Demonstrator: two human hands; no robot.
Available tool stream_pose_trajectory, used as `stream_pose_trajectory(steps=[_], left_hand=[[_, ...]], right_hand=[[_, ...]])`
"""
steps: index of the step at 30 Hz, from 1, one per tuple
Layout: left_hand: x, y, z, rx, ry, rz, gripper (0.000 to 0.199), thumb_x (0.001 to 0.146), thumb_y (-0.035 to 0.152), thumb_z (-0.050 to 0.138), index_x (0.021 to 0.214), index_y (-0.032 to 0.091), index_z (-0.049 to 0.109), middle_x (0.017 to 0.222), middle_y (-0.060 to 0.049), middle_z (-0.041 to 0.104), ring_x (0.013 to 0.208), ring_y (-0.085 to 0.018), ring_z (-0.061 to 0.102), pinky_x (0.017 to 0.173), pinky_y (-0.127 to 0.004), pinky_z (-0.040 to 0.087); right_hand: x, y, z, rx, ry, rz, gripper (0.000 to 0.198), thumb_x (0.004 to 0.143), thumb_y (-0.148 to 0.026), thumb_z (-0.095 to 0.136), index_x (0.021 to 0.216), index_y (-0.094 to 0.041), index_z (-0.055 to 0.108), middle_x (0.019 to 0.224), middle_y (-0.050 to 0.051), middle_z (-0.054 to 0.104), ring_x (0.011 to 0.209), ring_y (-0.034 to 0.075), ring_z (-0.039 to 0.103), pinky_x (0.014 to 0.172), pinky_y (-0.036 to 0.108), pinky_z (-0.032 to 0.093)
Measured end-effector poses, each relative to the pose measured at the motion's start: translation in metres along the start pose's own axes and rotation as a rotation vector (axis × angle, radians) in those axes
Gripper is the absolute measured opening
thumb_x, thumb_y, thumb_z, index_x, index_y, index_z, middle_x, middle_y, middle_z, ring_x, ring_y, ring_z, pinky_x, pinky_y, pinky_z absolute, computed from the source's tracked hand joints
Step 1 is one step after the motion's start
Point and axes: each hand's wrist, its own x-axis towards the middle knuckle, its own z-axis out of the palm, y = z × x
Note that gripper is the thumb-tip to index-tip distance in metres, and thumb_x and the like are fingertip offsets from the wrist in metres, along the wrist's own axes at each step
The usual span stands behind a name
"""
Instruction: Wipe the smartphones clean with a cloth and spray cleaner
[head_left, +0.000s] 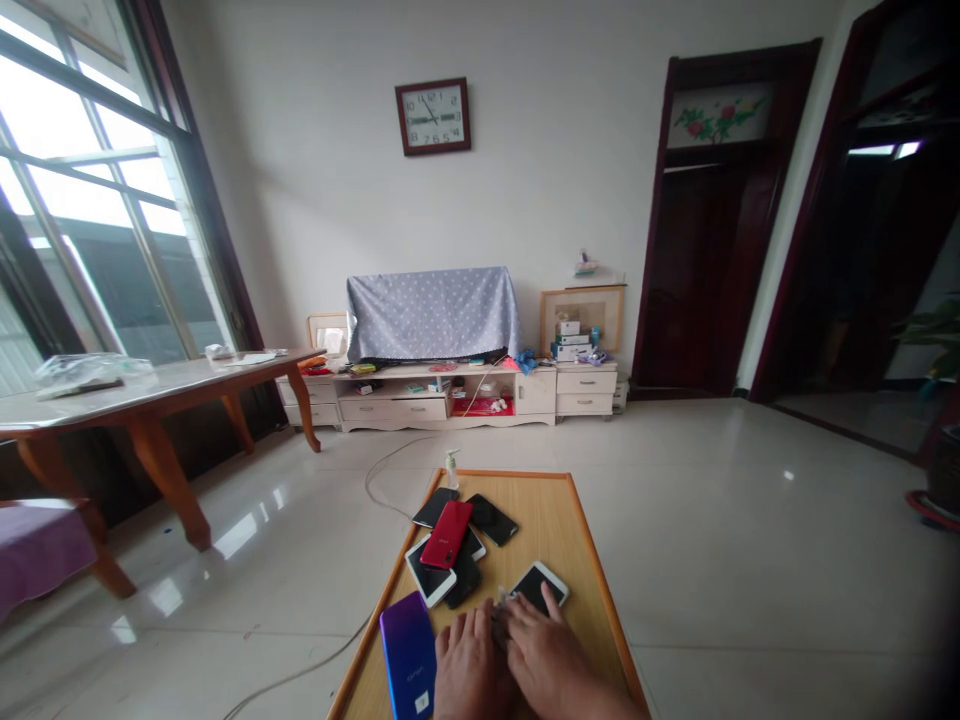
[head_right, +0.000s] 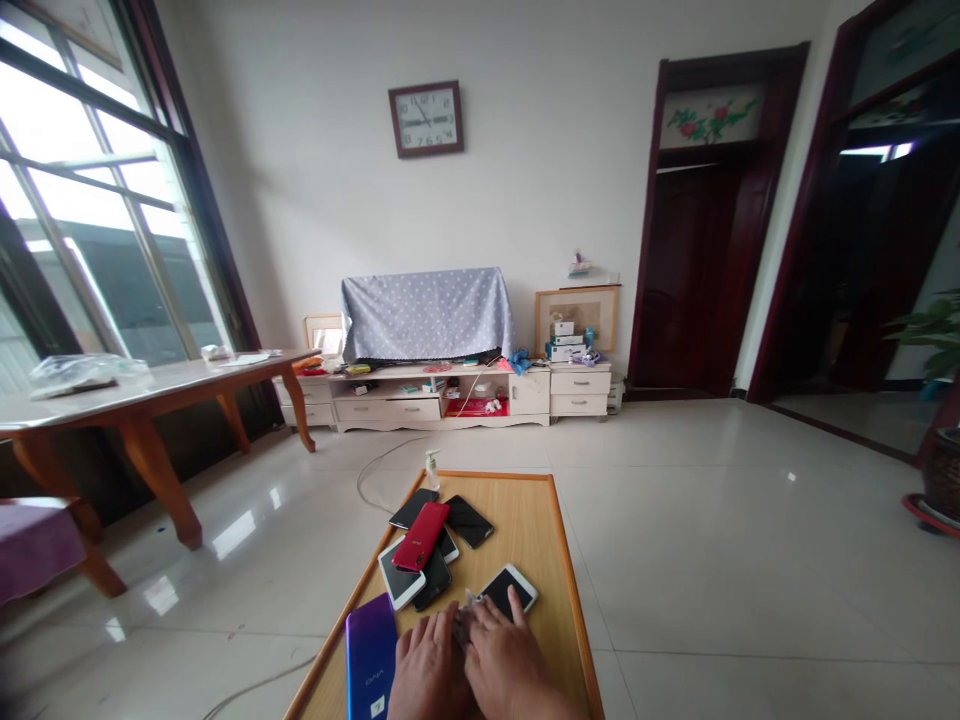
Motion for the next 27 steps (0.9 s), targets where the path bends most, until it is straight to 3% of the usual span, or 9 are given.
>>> stream_pose_trajectory(steps=[3, 9, 11, 17, 19, 24, 27], left_hand=[[0.003, 0.001, 0.003, 0.01, 0.001, 0.0, 0.067, 0.087, 0.046, 0.048, 0.149, 0.024, 0.043, 0.148, -0.008, 0.053, 0.133, -0.028, 0.045, 0.11, -0.038, 0.025], [0.004, 0.006, -0.003, -0.035, -0.018, -0.021, 0.087, 0.074, 0.061, 0.06, 0.149, 0.022, 0.041, 0.147, -0.01, 0.054, 0.135, -0.032, 0.043, 0.111, -0.041, 0.025], [0.005, 0.005, -0.002, -0.042, -0.011, -0.011, 0.085, 0.075, 0.06, 0.06, 0.148, 0.022, 0.043, 0.147, -0.01, 0.054, 0.135, -0.031, 0.042, 0.112, -0.042, 0.024], [0.006, 0.004, 0.001, -0.028, 0.003, 0.014, 0.06, 0.088, 0.033, 0.043, 0.147, 0.025, 0.045, 0.146, -0.006, 0.055, 0.131, -0.025, 0.047, 0.109, -0.038, 0.026], [0.006, 0.007, -0.002, -0.025, 0.0, 0.01, 0.062, 0.087, 0.04, 0.047, 0.147, 0.025, 0.046, 0.145, -0.007, 0.056, 0.131, -0.027, 0.047, 0.11, -0.039, 0.026], [0.006, 0.009, -0.007, -0.039, 0.007, -0.018, 0.082, 0.074, 0.057, 0.063, 0.147, 0.022, 0.046, 0.143, -0.01, 0.057, 0.132, -0.031, 0.045, 0.111, -0.042, 0.025], [0.007, 0.007, -0.003, -0.03, 0.021, -0.004, 0.075, 0.079, 0.052, 0.058, 0.146, 0.022, 0.046, 0.141, -0.01, 0.059, 0.131, -0.03, 0.047, 0.111, -0.042, 0.026]], right_hand=[[0.003, 0.004, -0.003, 0.027, -0.004, -0.044, 0.046, 0.104, -0.034, 0.028, 0.145, -0.039, 0.048, 0.151, -0.001, 0.051, 0.142, 0.021, 0.042, 0.123, 0.056, 0.0], [0.018, 0.047, -0.018, -0.173, 0.132, 0.304, 0.048, 0.101, -0.035, 0.032, 0.141, -0.023, 0.056, 0.147, 0.012, 0.054, 0.14, 0.028, 0.045, 0.122, 0.06, 0.006], [0.018, 0.042, -0.012, -0.171, 0.128, 0.284, 0.048, 0.1, -0.035, 0.034, 0.141, -0.023, 0.056, 0.148, 0.011, 0.053, 0.141, 0.028, 0.043, 0.122, 0.059, 0.005], [0.014, 0.004, 0.015, 0.015, 0.019, -0.011, 0.047, 0.1, -0.029, 0.036, 0.144, -0.036, 0.05, 0.15, 0.0, 0.051, 0.143, 0.02, 0.041, 0.124, 0.053, 0.001], [0.018, 0.012, 0.009, -0.001, 0.034, 0.031, 0.045, 0.101, -0.03, 0.035, 0.142, -0.036, 0.053, 0.15, 0.0, 0.052, 0.141, 0.02, 0.043, 0.124, 0.055, 0.0], [0.025, 0.042, -0.01, -0.144, 0.121, 0.289, 0.048, 0.101, -0.036, 0.032, 0.142, -0.024, 0.054, 0.152, 0.01, 0.049, 0.143, 0.027, 0.04, 0.122, 0.06, 0.002], [0.02, 0.035, 0.001, -0.119, 0.105, 0.171, 0.048, 0.101, -0.036, 0.035, 0.145, -0.028, 0.05, 0.152, 0.007, 0.048, 0.143, 0.025, 0.04, 0.123, 0.058, 0.003]])
